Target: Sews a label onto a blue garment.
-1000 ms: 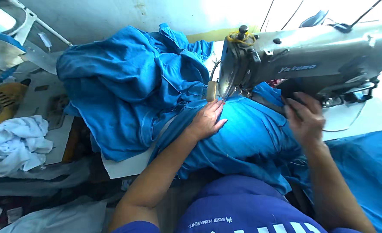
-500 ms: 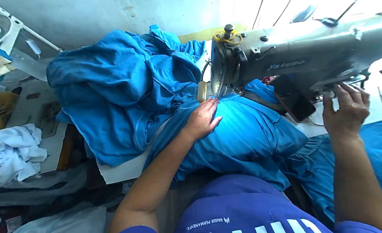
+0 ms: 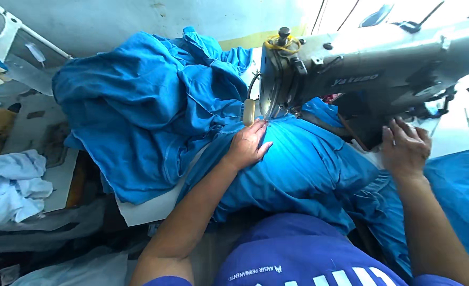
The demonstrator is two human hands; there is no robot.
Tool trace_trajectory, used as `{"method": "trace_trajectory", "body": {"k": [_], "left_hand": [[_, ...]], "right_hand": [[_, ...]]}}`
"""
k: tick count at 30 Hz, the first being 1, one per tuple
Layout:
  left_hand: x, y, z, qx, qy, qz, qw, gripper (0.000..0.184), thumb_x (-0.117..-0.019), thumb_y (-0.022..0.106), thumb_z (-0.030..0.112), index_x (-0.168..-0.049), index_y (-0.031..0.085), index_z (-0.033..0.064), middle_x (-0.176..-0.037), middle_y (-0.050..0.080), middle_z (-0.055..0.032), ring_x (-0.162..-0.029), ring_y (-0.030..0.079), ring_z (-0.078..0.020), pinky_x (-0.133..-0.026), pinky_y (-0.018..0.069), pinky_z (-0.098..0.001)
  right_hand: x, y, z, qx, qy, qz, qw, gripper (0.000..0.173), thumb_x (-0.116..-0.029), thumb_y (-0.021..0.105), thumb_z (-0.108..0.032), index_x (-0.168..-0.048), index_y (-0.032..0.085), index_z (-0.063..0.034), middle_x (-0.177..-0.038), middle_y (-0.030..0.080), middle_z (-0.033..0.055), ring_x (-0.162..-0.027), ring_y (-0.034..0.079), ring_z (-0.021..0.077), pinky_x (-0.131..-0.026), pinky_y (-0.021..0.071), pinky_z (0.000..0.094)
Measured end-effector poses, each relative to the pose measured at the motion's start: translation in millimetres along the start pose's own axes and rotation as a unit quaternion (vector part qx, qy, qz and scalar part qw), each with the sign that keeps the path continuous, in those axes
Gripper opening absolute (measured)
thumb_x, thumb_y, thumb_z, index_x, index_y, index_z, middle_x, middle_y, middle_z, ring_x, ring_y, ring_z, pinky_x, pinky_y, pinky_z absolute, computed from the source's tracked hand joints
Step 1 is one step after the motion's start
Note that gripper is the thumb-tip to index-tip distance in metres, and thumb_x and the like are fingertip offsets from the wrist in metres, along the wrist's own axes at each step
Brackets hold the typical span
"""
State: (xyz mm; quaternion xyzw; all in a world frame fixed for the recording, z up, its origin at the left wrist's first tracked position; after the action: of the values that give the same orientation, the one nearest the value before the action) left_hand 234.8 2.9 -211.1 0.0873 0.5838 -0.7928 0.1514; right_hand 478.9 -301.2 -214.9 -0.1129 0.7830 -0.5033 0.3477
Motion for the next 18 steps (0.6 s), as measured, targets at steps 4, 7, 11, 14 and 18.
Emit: {"method": "trace_trajectory", "body": {"k": [4, 7, 11, 14, 18], "left_hand": [[2.8, -0.8, 0.1, 0.017, 0.009, 0.011, 1.000, 0.047, -0.1004, 0.057, 0.032, -0.130, 0.067, -0.0035, -0.143, 0.061, -0.0167, -0.140, 0.053, -0.0310, -0.117, 0.0418, -0.0443], [5.2, -2.3, 1.2, 0.025, 0.023, 0.026, 0.999, 0.045, -0.0989, 0.059, 0.030, -0.127, 0.069, -0.0035, -0.139, 0.064, -0.0171, -0.136, 0.057, -0.0313, -0.115, 0.0444, -0.0440], [5.5, -2.9, 3.1, 0.025, 0.032, 0.040, 0.998, 0.041, -0.0974, 0.062, 0.030, -0.120, 0.073, -0.0025, -0.134, 0.068, -0.0165, -0.132, 0.060, -0.0304, -0.112, 0.0474, -0.0435], [6.2, -2.8, 4.8, 0.016, 0.032, 0.039, 0.999, 0.041, -0.0983, 0.061, 0.030, -0.120, 0.073, -0.0022, -0.133, 0.068, -0.0164, -0.132, 0.061, -0.0298, -0.112, 0.0477, -0.0431], [6.9, -2.5, 7.1, 0.006, 0.035, 0.040, 0.999, 0.042, -0.0988, 0.060, 0.029, -0.122, 0.072, -0.0038, -0.134, 0.067, -0.0186, -0.132, 0.061, -0.0319, -0.112, 0.0474, -0.0445]], "right_hand": [[0.7, -0.4, 2.5, -0.003, 0.001, 0.004, 1.000, 0.056, -0.1105, 0.035, -0.038, -0.138, 0.061, 0.0026, -0.146, 0.055, 0.0267, -0.135, 0.049, 0.0520, -0.108, 0.0341, 0.0693], [1.3, 0.4, 2.1, -0.006, 0.002, 0.010, 1.000, 0.057, -0.1102, 0.035, -0.039, -0.137, 0.062, 0.0024, -0.145, 0.056, 0.0265, -0.134, 0.050, 0.0517, -0.109, 0.0344, 0.0684], [1.3, -0.1, 2.5, -0.007, -0.003, 0.020, 1.000, 0.055, -0.1101, 0.037, -0.038, -0.136, 0.063, 0.0027, -0.144, 0.057, 0.0261, -0.133, 0.051, 0.0518, -0.108, 0.0356, 0.0675], [2.7, -3.6, 2.7, -0.018, 0.009, 0.036, 0.999, 0.054, -0.1094, 0.041, -0.037, -0.143, 0.056, 0.0026, -0.150, 0.051, 0.0276, -0.136, 0.047, 0.0522, -0.111, 0.0335, 0.0662], [1.7, -1.2, 9.6, -0.057, 0.076, 0.024, 0.995, 0.079, -0.1056, 0.042, -0.048, -0.161, 0.021, 0.0043, -0.166, 0.019, 0.0321, -0.151, 0.025, 0.0508, -0.121, 0.0233, 0.0634]]}}
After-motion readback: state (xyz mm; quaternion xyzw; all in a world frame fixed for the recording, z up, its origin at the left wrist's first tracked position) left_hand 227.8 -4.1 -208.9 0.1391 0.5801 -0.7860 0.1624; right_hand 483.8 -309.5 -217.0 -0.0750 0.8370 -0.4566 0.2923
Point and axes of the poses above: each hand's wrist, its own x-axis away from the middle knuckle, its own y-axis out of the palm, z = x × y, the point moved 6 cm from there along -x, towards the middle knuckle
